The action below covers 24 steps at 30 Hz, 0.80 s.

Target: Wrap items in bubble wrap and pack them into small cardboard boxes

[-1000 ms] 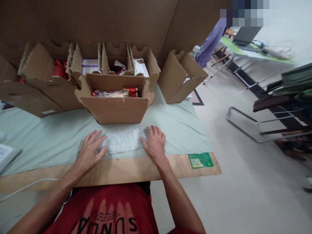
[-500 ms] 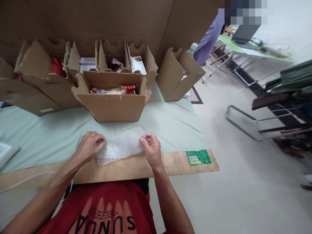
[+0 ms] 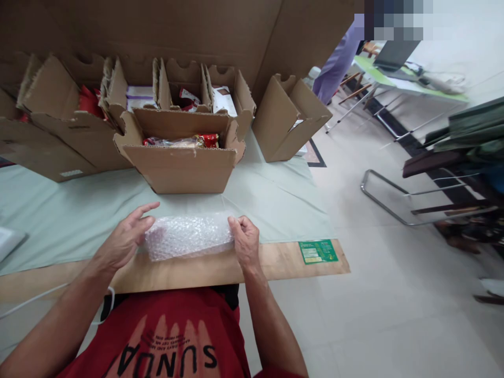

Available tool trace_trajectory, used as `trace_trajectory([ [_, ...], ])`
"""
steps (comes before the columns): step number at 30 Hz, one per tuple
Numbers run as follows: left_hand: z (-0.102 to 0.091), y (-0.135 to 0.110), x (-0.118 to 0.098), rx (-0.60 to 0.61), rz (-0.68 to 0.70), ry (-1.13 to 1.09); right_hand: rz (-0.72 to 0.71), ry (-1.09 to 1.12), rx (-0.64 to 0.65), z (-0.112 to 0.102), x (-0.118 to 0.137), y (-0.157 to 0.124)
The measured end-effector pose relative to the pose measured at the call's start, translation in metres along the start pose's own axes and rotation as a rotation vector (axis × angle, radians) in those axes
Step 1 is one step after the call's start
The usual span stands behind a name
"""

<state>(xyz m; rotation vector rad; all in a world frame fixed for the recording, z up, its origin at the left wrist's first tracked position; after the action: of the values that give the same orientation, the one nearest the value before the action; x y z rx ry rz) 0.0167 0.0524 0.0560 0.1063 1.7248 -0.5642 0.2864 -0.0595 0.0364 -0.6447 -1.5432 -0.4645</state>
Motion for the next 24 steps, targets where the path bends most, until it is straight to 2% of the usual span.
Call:
trace_trajectory([
  [2,0.001,-0.007,0.006,0.11,-0.034,-0.113,0.013,-0.006,-0.025,-0.001,-0.002,0.0],
  [5,0.0,-0.019,0.009,0.213,0.009,-0.17,0.051,0.019,-0.057,-0.002,-0.01,0.001],
  [11,0.004,-0.034,0.003,0.317,0.102,0.064,0.128,0.087,-0.078,-0.003,-0.022,0.002],
  [14,0.006,-0.036,0.005,0.343,0.159,0.095,0.147,0.122,-0.114,-0.004,-0.021,0.003],
  [17,0.008,-0.032,0.01,0.265,0.191,0.128,0.166,0.126,-0.092,-0.002,-0.018,0.005],
  [19,0.009,-0.028,0.01,0.13,0.204,0.152,0.169,0.122,-0.064,-0.002,-0.016,0.006],
  [22,0.007,-0.021,0.008,-0.101,0.155,0.18,0.177,0.137,-0.031,-0.004,-0.013,0.004],
  [24,0.007,-0.017,0.006,-0.173,0.101,0.194,0.202,0.16,0.009,-0.007,-0.013,0.002],
])
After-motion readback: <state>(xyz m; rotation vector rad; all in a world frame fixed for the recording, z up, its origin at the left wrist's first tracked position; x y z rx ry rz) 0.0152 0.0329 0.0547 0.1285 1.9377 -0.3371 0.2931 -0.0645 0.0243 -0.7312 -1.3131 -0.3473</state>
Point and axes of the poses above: each hand's wrist, its own y-axis towards the middle knuckle, its own z-axis out of the palm, x = y × z, the point moved 4 cm from there along y, towards the middle knuckle, and after that the axes turned 1 degree about -x, right-handed, at the moved point
